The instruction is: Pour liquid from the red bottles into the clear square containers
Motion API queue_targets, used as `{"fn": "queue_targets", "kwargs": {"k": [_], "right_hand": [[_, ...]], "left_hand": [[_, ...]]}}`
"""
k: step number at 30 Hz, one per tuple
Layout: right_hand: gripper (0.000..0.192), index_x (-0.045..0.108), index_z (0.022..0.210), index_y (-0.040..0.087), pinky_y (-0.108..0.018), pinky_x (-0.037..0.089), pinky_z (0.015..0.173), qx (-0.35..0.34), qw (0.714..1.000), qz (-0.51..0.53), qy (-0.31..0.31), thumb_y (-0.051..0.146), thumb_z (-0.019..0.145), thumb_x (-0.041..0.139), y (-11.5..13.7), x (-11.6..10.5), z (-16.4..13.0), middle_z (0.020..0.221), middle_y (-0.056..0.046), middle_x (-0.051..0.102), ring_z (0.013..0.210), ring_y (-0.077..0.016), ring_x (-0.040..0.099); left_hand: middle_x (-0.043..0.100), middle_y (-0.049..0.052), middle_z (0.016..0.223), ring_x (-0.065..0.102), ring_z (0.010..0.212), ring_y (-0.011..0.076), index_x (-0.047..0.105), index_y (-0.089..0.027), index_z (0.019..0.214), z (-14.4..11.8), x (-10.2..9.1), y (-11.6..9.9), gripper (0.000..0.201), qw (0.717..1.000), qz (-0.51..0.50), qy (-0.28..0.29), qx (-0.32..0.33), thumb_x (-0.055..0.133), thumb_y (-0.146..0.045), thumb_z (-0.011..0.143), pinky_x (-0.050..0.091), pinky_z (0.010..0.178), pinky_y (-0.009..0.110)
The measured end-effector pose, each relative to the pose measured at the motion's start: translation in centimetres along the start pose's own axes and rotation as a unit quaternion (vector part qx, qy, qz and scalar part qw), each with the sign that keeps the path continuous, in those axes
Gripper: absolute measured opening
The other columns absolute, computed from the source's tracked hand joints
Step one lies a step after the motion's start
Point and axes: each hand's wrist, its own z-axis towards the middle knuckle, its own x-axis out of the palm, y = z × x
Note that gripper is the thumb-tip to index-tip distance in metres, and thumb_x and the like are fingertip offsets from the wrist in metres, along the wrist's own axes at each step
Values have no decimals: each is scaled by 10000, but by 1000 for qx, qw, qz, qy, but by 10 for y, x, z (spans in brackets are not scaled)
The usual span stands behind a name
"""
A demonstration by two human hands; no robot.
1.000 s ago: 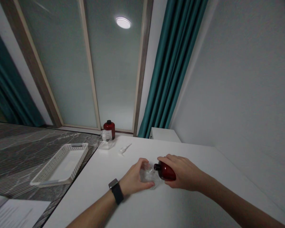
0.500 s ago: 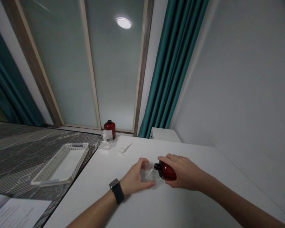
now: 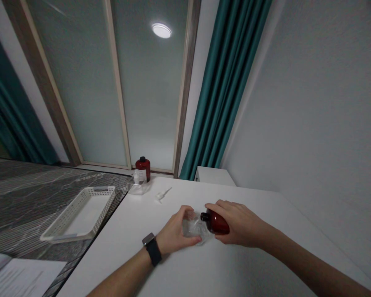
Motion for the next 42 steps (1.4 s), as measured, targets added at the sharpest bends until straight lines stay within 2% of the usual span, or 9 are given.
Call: {"fn": "queue_targets", "kwargs": {"k": [21,42], "right_hand": [[629,484,1329,249,-382,451,750,-4,1000,-18,14,313,740,695,1,-7,2,1097,-94,634,938,-288,638],[637,490,1335,242,-399,464,783,3,1000,-8,25,320,739,700,3,-10,2,1113,-99,632,967,-293,634]], "left_hand": [[630,73,1119,606,1054,247,426,-212,1173,-1,1,4,640,1000,-8,-11,2,813,-209,664,472,946,384],[627,73,1133,608,1066,247,431,-205,1177,0,1,3,649,1000,-21,-10,6,827,-224,664,473,954,395]]}}
